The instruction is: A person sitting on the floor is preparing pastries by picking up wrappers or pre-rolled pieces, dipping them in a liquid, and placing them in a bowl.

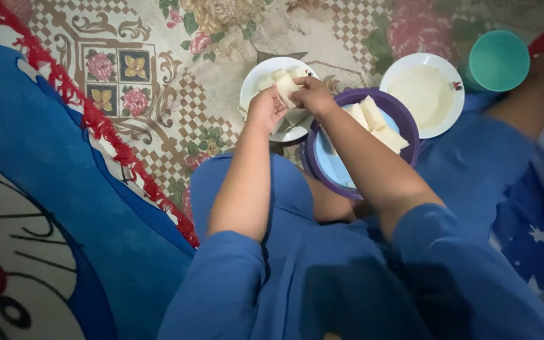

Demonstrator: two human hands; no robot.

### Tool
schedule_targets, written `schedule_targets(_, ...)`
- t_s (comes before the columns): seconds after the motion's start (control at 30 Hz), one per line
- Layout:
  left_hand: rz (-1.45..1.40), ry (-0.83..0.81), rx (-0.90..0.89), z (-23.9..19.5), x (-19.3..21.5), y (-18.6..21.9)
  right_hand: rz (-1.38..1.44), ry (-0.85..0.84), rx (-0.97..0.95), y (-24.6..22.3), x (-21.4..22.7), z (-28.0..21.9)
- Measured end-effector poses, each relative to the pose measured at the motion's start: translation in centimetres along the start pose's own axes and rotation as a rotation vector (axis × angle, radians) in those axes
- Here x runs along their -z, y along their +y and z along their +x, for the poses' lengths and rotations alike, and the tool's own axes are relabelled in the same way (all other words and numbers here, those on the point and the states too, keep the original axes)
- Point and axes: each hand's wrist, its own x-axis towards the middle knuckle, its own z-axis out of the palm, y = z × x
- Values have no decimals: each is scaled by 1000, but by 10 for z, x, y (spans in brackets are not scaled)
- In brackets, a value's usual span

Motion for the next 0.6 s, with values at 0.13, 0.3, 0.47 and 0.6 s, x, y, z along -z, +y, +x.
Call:
schedule_targets(0.13,-106,-16,54,-32,-15,21,-172,1,-27,5,1,13)
schedule_targets(0.3,-95,-8,109,4,-9,5,-553,43,-42,28,-4,41)
schedule_targets(0.47,-79,66,129,6,-11,9,-709,57,-7,-10,-23,11)
schedule_targets(0.6,-22,91,87,14,-9,3,-967,29,94,-55,-33,-30)
